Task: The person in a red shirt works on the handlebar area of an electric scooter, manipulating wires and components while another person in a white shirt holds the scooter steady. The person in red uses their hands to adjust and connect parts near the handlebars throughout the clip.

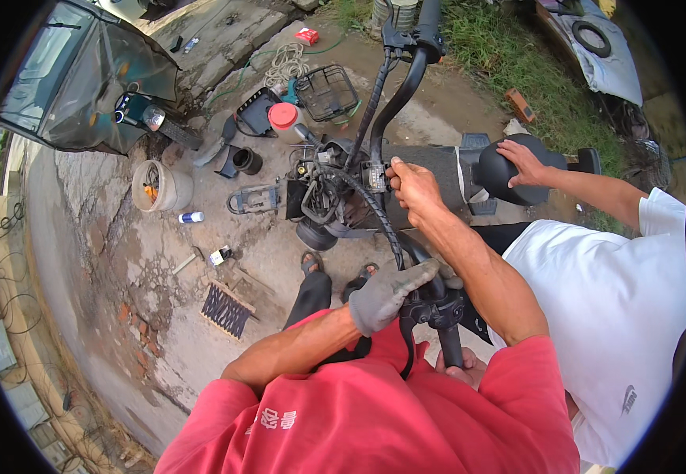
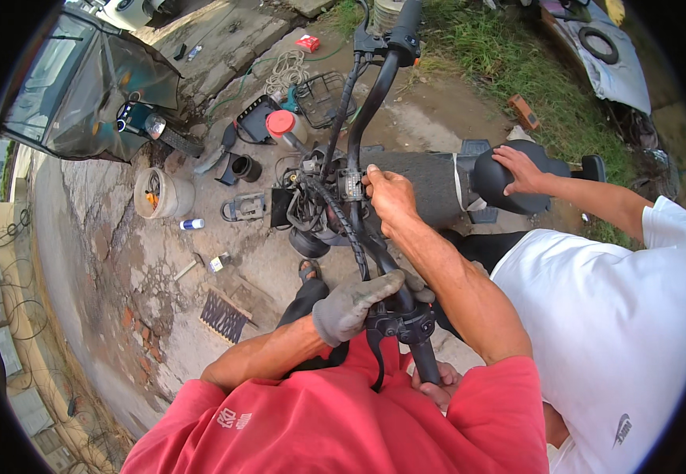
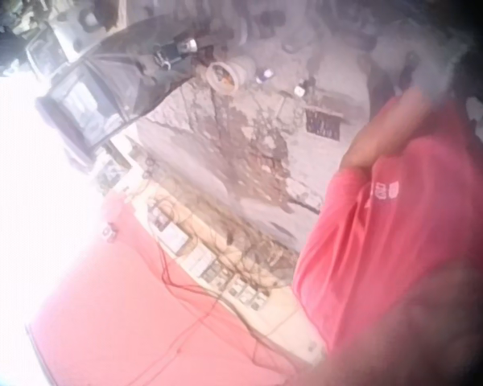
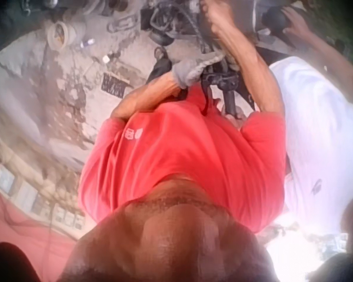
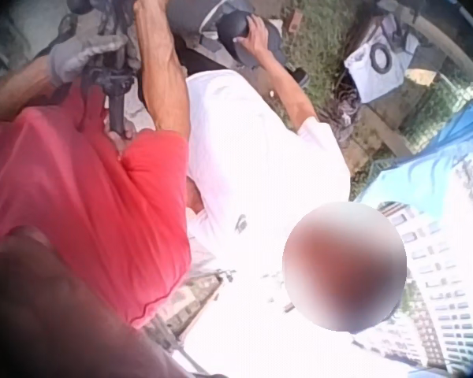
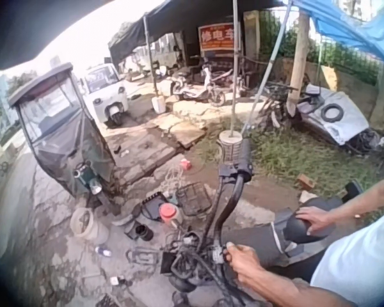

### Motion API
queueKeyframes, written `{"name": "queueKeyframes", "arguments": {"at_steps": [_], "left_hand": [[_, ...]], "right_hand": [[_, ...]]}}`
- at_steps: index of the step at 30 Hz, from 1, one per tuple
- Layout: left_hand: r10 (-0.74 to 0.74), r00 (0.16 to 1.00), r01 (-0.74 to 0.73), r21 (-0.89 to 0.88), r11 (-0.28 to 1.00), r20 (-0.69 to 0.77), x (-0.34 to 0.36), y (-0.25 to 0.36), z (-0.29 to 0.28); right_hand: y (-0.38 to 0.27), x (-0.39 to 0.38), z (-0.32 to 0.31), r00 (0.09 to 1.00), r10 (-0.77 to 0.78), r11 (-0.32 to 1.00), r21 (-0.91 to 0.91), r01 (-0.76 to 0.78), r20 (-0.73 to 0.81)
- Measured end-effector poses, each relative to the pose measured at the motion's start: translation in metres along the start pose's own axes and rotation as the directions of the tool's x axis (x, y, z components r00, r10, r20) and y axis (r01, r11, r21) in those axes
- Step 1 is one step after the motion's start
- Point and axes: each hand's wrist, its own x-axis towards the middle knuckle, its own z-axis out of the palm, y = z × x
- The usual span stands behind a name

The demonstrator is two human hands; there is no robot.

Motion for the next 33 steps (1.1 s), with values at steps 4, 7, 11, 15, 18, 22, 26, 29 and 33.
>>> {"name": "queueKeyframes", "arguments": {"at_steps": [4,7,11,15,18,22,26,29,33], "left_hand": [[-0.007,1.000,0.008,-0.064,0.998,0.009,0.004,0.001,0.001],[-0.024,1.000,0.022,-0.108,0.994,-0.016,0.003,0.001,0.004],[-0.007,1.000,0.004,-0.113,0.994,-0.026,0.004,-0.001,0.005],[-0.034,0.999,0.031,-0.136,0.990,-0.021,0.003,-0.002,0.006],[-0.019,1.000,0.018,-0.125,0.992,-0.011,0.003,-0.005,0.003],[-0.006,1.000,0.003,-0.112,0.994,-0.024,0.001,0.001,0.005],[-0.010,0.999,0.006,-0.096,0.995,-0.050,-0.001,0.008,0.010],[0.018,0.999,-0.018,0.001,1.000,-0.029,-0.001,0.008,0.008],[0.019,1.000,-0.019,0.062,0.998,-0.001,0.001,0.007,0.002]], "right_hand": [[-0.045,-0.036,-0.003,0.993,-0.117,0.965,-0.234,0.117,0.011],[-0.050,-0.031,-0.028,0.955,-0.255,0.817,-0.495,0.296,0.150],[-0.044,-0.009,-0.053,0.860,-0.340,0.634,-0.583,0.508,0.380],[-0.044,0.016,-0.056,0.749,-0.378,0.477,-0.579,0.661,0.544],[-0.046,0.026,-0.057,0.691,-0.348,0.399,-0.567,0.720,0.633],[-0.057,0.022,-0.056,0.650,-0.301,0.370,-0.543,0.754,0.697],[-0.069,0.014,-0.056,0.660,-0.256,0.370,-0.559,0.742,0.706],[-0.066,0.021,-0.064,0.643,-0.250,0.324,-0.564,0.760,0.724],[-0.073,0.025,-0.064,0.557,-0.234,0.206,-0.520,0.829,0.797]]}}
